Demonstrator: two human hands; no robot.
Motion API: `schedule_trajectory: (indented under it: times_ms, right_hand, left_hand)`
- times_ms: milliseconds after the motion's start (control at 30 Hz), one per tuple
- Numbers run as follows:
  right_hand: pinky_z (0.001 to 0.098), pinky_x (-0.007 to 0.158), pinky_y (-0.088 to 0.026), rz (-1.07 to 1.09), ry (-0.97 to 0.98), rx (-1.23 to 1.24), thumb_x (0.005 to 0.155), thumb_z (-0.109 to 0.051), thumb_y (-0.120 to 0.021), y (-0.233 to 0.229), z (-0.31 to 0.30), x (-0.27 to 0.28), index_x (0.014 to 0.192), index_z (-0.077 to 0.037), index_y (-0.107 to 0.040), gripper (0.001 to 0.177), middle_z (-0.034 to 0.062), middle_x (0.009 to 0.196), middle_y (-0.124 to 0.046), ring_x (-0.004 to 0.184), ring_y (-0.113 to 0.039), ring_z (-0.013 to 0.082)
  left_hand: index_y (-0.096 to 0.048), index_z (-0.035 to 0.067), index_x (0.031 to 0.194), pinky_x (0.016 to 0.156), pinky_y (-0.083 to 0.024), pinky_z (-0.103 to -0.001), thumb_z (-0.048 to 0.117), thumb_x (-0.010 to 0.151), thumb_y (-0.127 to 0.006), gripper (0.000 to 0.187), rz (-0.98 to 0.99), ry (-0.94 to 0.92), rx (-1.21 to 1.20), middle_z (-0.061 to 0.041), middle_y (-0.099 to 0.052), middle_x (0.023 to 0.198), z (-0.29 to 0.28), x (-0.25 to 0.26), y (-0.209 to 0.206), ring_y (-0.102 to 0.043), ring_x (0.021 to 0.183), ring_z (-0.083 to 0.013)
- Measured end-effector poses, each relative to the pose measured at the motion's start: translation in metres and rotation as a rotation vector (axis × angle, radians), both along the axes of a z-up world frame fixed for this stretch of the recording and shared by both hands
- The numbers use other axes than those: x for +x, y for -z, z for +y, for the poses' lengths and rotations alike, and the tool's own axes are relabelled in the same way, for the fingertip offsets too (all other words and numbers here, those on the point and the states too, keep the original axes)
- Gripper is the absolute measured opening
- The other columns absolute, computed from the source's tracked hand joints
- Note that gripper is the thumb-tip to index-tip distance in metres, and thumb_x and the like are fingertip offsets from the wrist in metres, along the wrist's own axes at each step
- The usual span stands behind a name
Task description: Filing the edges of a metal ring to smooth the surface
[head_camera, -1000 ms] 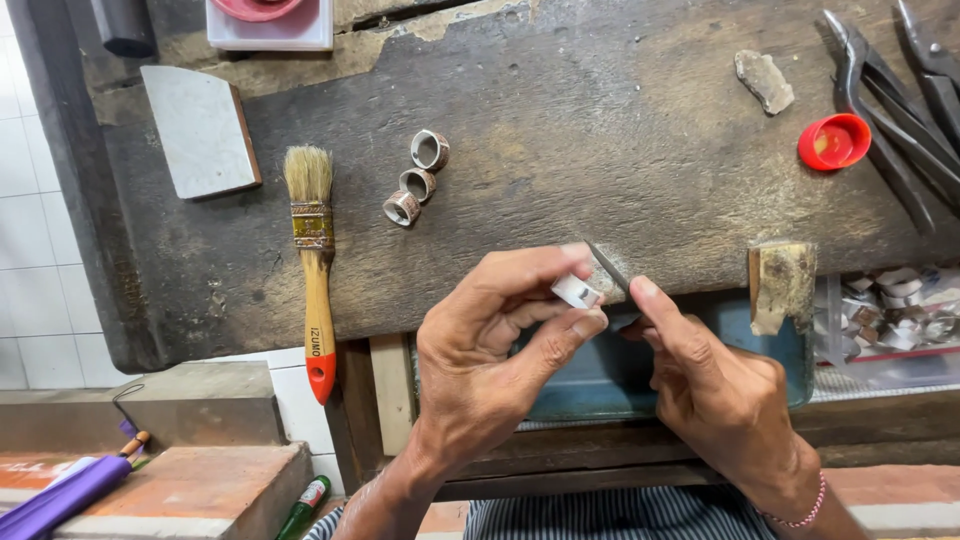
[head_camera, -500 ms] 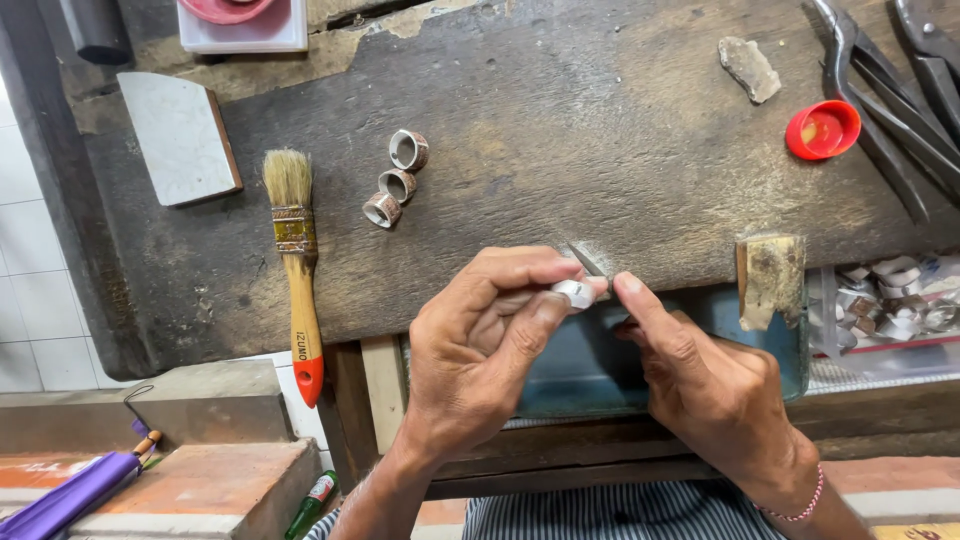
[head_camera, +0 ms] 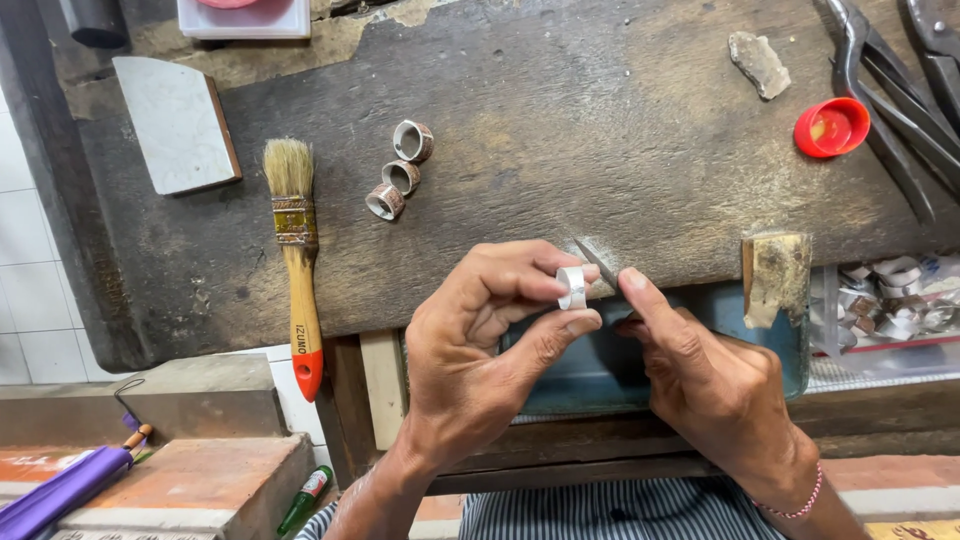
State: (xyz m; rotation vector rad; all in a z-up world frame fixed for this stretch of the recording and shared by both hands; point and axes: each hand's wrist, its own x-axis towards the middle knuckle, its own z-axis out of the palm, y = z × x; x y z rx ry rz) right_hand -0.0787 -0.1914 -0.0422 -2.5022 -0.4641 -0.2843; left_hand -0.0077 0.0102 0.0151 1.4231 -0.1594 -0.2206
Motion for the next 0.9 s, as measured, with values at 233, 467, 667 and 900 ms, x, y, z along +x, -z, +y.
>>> schedule_trajectory:
  times_ms: [233,467,667,900]
  right_hand:
    - [0.0304,0.071,-0.057,0.008,0.009,-0.026,0.104,0.005,-0.052,0.002,-0.001,-0.002,0.148,-0.001,-0.05,0.044,0.0105,0.129,-0.076,0.094,-0.078,0.0159]
    - [0.03,0.074,-0.058,0.018,0.007,-0.029,0.1,0.013,-0.05,0.006,-0.003,-0.003,0.148,-0.001,-0.049,0.05,0.0109,0.131,-0.075,0.097,-0.078,0.0153]
    - [0.0303,0.076,-0.059,0.009,0.0,-0.025,0.101,0.012,-0.05,0.004,-0.002,-0.002,0.147,0.001,-0.05,0.047,0.0122,0.133,-0.074,0.098,-0.078,0.0159]
    - [0.03,0.076,-0.059,0.011,-0.012,-0.022,0.102,0.011,-0.051,0.003,-0.002,-0.001,0.148,0.001,-0.049,0.047,0.0117,0.13,-0.075,0.098,-0.078,0.0163]
  left_hand:
    - [-0.055,0.002,0.12,0.104,-0.064,-0.033,-0.006,0.086,-0.078,0.041,0.027,-0.058,-0.018,-0.016,-0.064,0.123,0.0,-0.003,0.009,-0.074,0.111,-0.0257]
    - [-0.057,0.0,0.124,0.107,-0.064,-0.034,-0.008,0.087,-0.078,0.044,0.01,-0.066,0.029,-0.014,-0.062,0.126,-0.001,-0.003,0.01,-0.074,0.115,-0.0261]
    - [-0.06,0.0,0.123,0.108,-0.063,-0.034,-0.007,0.089,-0.076,0.038,0.006,-0.043,0.01,-0.015,-0.059,0.125,0.0,-0.002,0.01,-0.074,0.114,-0.0259]
    - [-0.06,0.001,0.122,0.108,-0.063,-0.034,-0.007,0.09,-0.075,0.036,0.007,-0.033,-0.017,-0.014,-0.059,0.122,0.0,-0.001,0.009,-0.072,0.112,-0.0238]
